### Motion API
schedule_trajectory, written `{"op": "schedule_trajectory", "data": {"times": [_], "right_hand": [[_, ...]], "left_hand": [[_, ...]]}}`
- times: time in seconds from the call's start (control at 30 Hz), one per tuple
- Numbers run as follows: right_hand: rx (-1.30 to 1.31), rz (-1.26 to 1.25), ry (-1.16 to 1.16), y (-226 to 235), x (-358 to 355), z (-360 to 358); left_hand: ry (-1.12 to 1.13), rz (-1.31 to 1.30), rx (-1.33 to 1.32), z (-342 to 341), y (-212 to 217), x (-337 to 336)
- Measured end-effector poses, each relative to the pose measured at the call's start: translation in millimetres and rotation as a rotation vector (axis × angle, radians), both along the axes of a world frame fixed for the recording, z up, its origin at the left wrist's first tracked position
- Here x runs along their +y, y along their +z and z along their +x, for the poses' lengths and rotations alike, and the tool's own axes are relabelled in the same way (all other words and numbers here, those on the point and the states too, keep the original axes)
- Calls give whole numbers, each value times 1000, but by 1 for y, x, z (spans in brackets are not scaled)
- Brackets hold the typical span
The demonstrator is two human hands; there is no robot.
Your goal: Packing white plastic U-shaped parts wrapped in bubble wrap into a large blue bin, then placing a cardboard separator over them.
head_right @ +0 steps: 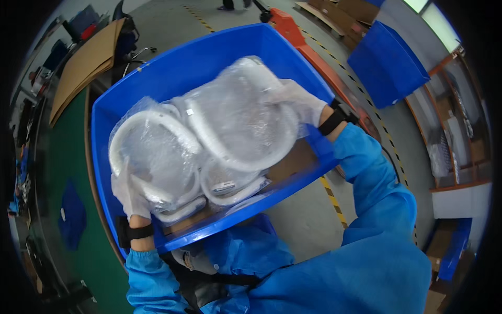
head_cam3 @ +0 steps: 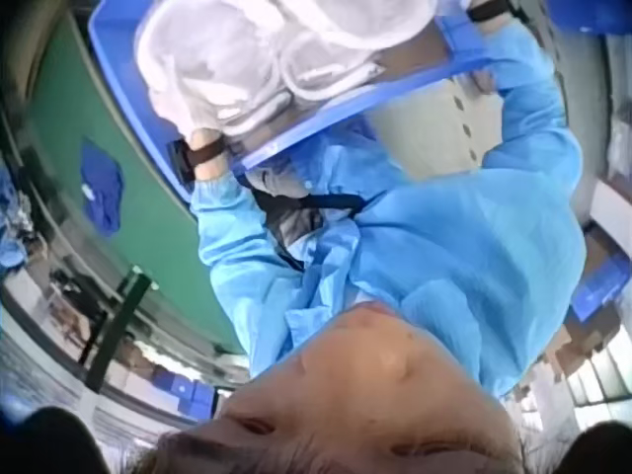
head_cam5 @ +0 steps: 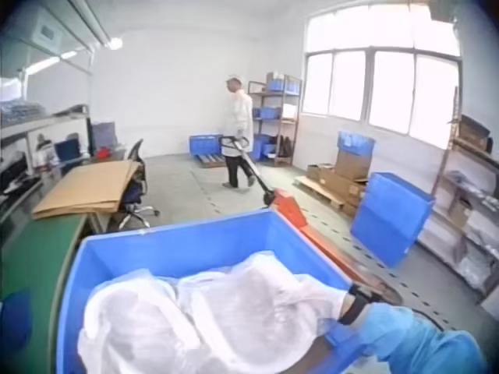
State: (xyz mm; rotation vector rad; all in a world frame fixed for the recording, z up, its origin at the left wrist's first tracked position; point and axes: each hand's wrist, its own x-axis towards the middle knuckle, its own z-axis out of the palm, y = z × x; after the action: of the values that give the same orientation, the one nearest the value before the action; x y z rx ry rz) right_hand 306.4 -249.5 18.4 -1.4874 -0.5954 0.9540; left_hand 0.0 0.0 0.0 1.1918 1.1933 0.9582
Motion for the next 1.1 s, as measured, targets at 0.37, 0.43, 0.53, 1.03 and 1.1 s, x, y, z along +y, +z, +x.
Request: {"op": "schedule_trajectory", "data": {"times": [0.37, 0.43, 0.53, 1.03, 1.1], "right_hand": [[-200, -683, -155, -93, -67, 64], [-258, -746, -167, -116, -70, 67], [-259, -806, -130, -142, -75, 70], [-1212, -1253, 811, -257, -115, 106], [-1338, -1123, 807, -223, -102, 85]], "left_hand": [[-54, 87, -123, -46, -22, 6], [-171, 407, 204, -54, -27, 6], [-240, 513, 188, -59, -22, -1], [-170, 192, 161, -58, -10, -1], [-209, 210, 62, -55, -11, -4]]}}
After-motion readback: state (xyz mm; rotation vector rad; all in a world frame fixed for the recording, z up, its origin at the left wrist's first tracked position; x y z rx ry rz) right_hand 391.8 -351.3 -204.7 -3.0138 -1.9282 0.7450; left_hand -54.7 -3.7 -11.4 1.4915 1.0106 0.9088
